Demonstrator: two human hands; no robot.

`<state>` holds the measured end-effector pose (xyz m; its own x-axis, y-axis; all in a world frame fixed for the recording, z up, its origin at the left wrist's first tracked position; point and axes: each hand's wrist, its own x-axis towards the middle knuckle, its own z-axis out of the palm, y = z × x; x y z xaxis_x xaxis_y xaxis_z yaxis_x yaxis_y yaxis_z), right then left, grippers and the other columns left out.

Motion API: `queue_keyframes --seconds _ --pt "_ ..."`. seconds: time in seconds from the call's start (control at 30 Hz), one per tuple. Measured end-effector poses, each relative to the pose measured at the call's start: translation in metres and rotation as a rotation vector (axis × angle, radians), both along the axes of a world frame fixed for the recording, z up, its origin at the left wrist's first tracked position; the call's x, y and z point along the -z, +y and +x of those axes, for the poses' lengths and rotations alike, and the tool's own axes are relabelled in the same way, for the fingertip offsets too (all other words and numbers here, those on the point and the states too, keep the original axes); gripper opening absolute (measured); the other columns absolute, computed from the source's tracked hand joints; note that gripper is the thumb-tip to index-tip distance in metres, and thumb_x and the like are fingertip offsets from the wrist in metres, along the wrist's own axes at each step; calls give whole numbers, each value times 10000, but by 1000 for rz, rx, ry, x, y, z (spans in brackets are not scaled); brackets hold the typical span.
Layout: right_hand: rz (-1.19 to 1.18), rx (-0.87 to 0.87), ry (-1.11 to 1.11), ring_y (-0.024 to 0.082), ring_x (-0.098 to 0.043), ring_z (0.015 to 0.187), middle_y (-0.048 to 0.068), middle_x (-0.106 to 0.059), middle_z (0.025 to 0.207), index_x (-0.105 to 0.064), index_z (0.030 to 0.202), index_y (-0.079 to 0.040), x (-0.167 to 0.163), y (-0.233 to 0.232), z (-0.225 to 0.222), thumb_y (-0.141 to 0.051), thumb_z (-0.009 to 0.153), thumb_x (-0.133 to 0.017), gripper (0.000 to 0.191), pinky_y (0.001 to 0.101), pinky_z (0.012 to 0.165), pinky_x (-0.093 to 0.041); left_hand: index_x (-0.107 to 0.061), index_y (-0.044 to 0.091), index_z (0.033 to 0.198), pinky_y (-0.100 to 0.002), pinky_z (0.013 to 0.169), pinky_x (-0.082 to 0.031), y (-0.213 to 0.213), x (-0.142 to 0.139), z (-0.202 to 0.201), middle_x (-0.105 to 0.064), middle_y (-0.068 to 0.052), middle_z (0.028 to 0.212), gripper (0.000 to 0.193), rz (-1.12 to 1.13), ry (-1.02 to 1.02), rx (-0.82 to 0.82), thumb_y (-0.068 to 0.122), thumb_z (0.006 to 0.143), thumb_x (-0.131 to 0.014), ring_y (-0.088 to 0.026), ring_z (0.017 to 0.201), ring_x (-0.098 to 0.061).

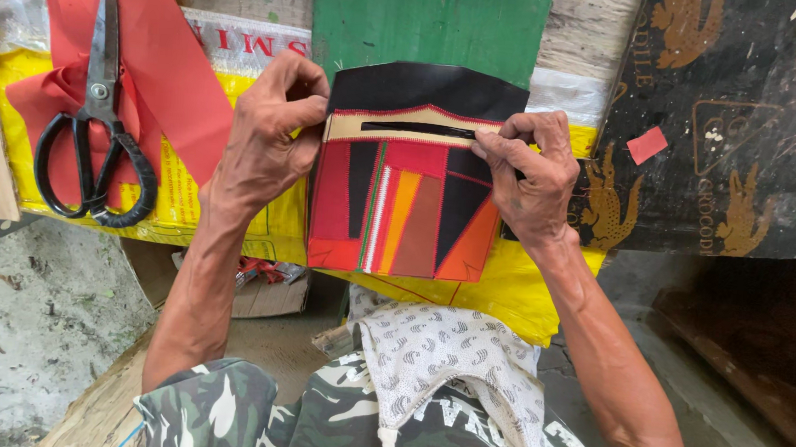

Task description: The person assembles a small patchwork coin purse at a workbench. They align a black zipper along the top edge of the patchwork panel, press and smooth the fabric seam with their fingers, apply glue from a jar to the edge, fold the black backing over the zipper, and press the edges flat, working on one purse after another.

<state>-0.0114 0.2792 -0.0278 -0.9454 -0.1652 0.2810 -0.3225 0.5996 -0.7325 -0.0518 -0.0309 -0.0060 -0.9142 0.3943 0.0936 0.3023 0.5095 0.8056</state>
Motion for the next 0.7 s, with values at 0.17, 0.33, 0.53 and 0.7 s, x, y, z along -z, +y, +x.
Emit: queue_keyframes --seconds 0.17,0.33,0.53,0.7 --pt "4 -6 -1 227 -558 880 66 -603 944 -772 1012 -72 2 0 -2 66 882 -847 204 350 737 -487 -745 72 1036 -405 968 -428 1 6 -7 -511 -93 1126 252 37 75 49 -25 803 -733 -276 1078 -487" --pt "15 -12 -3 223 -550 864 69 -603 944 -771 1000 -68 3 1 -2 70 862 -844 208 368 749 -469 -727 94 960 -443 1030 -365 4 12 -8 -507 -78 1139 261 -23 84 63 -13 723 -735 -278 1130 -464" --pt "39 -17 -9 238 -542 893 65 -605 944 -772 1011 -72 -4 -2 -4 66 870 -847 211 365 768 -469 -743 96 1016 -435 1023 -369 2 14 -4 -499 -73 1156 254 -50 91 13 -13 787 -749 -269 1143 -466" --pt "77 -6 9 248 -561 947 65 -641 1002 -759 1044 -71 -14 -15 -2 52 866 -840 231 379 817 -484 -744 89 1014 -440 1021 -365 3 12 -2 -506 -74 1182 217 -46 95 6 11 814 -775 -269 1152 -474"
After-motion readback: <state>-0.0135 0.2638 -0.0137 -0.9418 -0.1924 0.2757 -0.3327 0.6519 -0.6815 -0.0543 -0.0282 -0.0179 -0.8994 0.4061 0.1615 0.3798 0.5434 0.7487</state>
